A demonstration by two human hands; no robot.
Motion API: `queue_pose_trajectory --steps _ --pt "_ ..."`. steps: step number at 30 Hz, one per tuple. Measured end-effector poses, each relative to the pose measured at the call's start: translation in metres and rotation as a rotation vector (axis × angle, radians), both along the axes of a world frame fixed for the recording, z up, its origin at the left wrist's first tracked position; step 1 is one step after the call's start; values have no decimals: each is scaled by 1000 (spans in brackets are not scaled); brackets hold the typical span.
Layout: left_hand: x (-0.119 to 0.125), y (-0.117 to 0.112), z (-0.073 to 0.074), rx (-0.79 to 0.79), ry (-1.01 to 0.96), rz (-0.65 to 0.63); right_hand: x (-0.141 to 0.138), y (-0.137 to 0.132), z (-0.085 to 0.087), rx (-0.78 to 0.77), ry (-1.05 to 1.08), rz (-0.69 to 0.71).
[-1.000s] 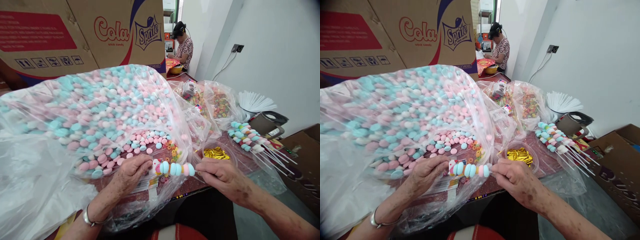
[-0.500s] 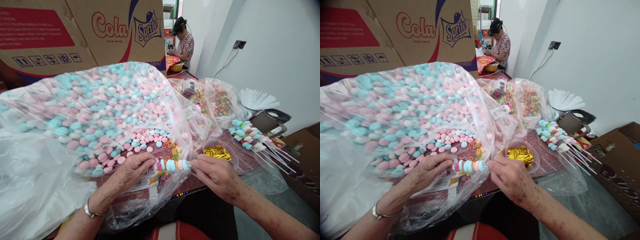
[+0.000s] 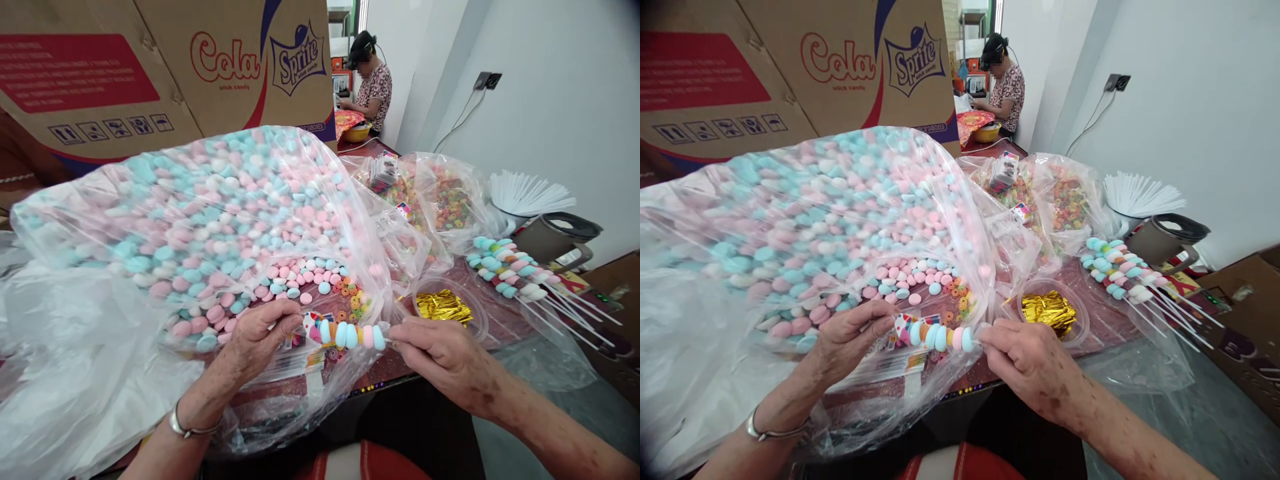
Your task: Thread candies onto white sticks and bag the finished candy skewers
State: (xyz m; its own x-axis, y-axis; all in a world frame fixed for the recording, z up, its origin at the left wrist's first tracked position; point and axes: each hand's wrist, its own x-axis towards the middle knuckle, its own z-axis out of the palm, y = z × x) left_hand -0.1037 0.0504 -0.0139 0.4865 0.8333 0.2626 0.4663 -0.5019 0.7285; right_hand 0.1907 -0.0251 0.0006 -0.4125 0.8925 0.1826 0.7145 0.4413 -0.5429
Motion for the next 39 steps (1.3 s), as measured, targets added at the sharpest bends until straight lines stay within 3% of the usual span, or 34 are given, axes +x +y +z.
queue_pose_trajectory --steps 4,10,15,22,35,39 --pt "-1 0 1 -4 4 31 -2 -1 -1 -33 69 -22" --pt "-4 -6 -2 -224 -5 -9 -3 1 -5 29 86 -79" --pt "-8 -8 -8 -206 77 -16 -6 -1 -5 41 164 -138" --pt "-9 -7 -11 -244 43 -83 -7 -5 -8 73 198 -156" --pt "-11 -8 -17 -43 -69 -46 0 -2 -8 131 151 -143" --pt "-10 -8 -11 -22 -48 -57 2 0 -5 165 72 -99"
